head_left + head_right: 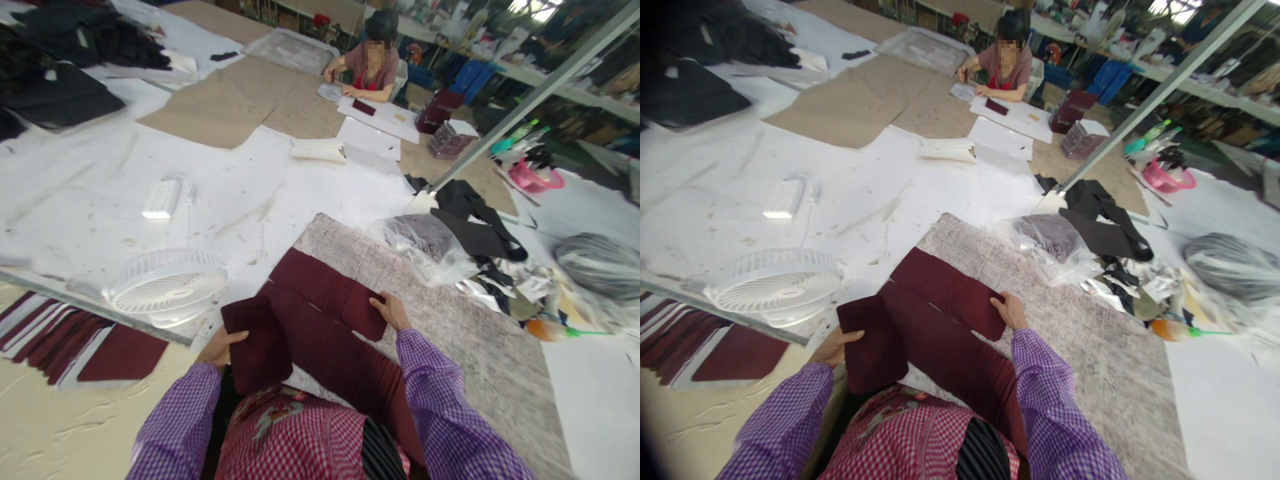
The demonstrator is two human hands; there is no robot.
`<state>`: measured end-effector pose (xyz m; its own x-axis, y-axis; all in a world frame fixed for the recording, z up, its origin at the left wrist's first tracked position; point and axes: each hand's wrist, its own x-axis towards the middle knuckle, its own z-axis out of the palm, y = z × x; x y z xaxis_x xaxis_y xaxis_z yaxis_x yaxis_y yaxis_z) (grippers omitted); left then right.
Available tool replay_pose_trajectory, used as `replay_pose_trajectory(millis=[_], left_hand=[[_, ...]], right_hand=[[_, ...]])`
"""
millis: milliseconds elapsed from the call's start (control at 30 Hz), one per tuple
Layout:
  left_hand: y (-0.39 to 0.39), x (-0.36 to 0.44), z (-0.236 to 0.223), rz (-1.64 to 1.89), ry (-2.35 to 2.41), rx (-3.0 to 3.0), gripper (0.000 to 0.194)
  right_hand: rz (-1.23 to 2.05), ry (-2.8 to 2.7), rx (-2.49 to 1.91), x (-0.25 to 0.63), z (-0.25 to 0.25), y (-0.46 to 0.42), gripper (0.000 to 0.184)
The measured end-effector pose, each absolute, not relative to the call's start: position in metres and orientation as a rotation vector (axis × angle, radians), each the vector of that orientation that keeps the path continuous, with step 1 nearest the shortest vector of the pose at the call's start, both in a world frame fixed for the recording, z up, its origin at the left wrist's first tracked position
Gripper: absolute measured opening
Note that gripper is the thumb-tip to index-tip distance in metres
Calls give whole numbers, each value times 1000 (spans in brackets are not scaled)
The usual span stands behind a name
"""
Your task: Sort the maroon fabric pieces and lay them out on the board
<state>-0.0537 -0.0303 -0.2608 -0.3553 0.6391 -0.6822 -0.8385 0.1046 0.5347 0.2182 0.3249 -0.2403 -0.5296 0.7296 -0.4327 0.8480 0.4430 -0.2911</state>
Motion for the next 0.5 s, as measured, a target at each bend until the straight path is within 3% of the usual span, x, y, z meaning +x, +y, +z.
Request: replay_pose_trajectory(millis=[500], left_hand=[[-28,-53,-257,1550,1146,-240,69]], right_hand=[[-633,2472,1330,221,-251,326,25]])
